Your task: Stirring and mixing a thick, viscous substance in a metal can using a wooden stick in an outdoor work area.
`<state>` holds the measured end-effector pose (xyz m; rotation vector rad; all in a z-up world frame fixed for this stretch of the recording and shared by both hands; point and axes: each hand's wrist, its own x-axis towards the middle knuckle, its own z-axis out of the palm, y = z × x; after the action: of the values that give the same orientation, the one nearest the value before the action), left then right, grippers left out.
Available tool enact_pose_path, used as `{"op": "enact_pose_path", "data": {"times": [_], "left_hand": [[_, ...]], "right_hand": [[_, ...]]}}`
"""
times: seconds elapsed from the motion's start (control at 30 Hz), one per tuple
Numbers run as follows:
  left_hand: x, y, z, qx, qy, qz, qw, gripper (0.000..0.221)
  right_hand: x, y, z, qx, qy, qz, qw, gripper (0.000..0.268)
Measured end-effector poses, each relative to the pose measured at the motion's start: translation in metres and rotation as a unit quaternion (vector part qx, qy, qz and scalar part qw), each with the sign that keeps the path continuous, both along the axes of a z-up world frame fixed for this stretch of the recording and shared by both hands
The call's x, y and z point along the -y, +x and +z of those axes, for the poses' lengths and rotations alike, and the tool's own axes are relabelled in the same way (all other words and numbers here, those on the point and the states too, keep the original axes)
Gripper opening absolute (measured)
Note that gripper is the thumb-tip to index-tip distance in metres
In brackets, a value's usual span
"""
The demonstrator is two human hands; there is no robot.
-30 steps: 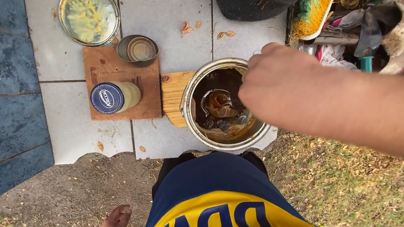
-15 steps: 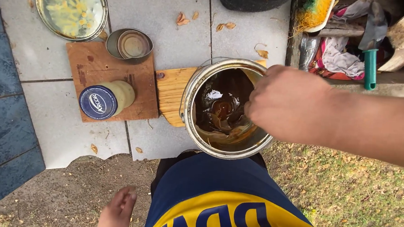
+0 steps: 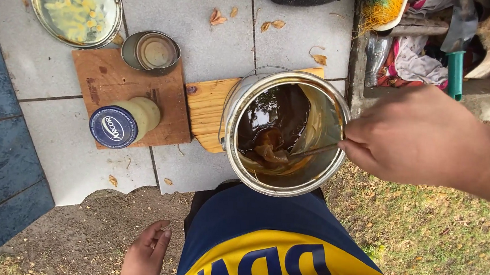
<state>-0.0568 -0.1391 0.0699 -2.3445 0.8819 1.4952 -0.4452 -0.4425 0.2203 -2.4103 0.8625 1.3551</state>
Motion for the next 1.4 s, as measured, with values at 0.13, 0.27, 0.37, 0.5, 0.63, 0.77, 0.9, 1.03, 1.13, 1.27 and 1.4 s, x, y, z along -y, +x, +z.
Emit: {"op": "enact_pose_path", "data": {"times": [0.13, 0.27, 0.37, 0.5, 0.63, 0.77, 0.9, 1.03, 1.13, 1.27, 1.4], "left_hand": [[0.010, -0.002, 0.009, 0.004, 0.043, -0.007, 0.999, 0.041], [-0.005, 0.006, -0.002, 0.002, 0.021, 0.013, 1.000, 0.040], [-0.013, 0.011, -0.007, -0.012, -0.018, -0.006, 1.000, 0.039], [-0.010, 0.009, -0.003, -0.009, -0.003, -0.005, 1.000, 0.038], [-0.019, 0.011, -0.008, -0.016, -0.035, -0.022, 0.999, 0.037], [-0.009, 0.005, 0.004, 0.015, 0.006, -0.010, 1.000, 0.037], [-0.009, 0.005, 0.007, 0.009, 0.008, -0.012, 1.000, 0.038], [0.006, 0.000, 0.018, 0.015, 0.044, -0.045, 0.998, 0.045], [0.012, 0.000, 0.020, 0.010, 0.017, -0.074, 0.997, 0.043], [0.009, 0.004, 0.017, 0.007, -0.068, -0.099, 0.993, 0.043], [0.013, 0.001, 0.021, 0.003, -0.072, -0.108, 0.991, 0.043]], "right_hand": [[-0.016, -0.020, -0.011, 0.102, -0.039, -0.093, 0.990, 0.041], [-0.023, -0.027, -0.014, 0.101, -0.027, -0.187, 0.977, 0.035], [-0.030, -0.038, -0.022, 0.049, 0.028, -0.269, 0.962, 0.037], [-0.039, -0.054, -0.033, 0.169, 0.025, -0.297, 0.939, 0.048], [-0.031, -0.043, -0.024, 0.098, 0.091, -0.362, 0.922, 0.042], [-0.034, -0.049, -0.030, 0.086, 0.136, -0.473, 0.866, 0.044], [-0.039, -0.056, -0.035, 0.118, 0.140, -0.488, 0.854, 0.037], [-0.033, -0.038, -0.009, 0.071, 0.069, -0.301, 0.948, 0.045], [-0.034, -0.046, -0.013, 0.078, 0.056, -0.307, 0.947, 0.041], [-0.041, -0.053, -0.022, 0.091, 0.124, -0.453, 0.878, 0.049], [-0.059, -0.073, -0.043, 0.136, 0.162, -0.570, 0.794, 0.046]]}}
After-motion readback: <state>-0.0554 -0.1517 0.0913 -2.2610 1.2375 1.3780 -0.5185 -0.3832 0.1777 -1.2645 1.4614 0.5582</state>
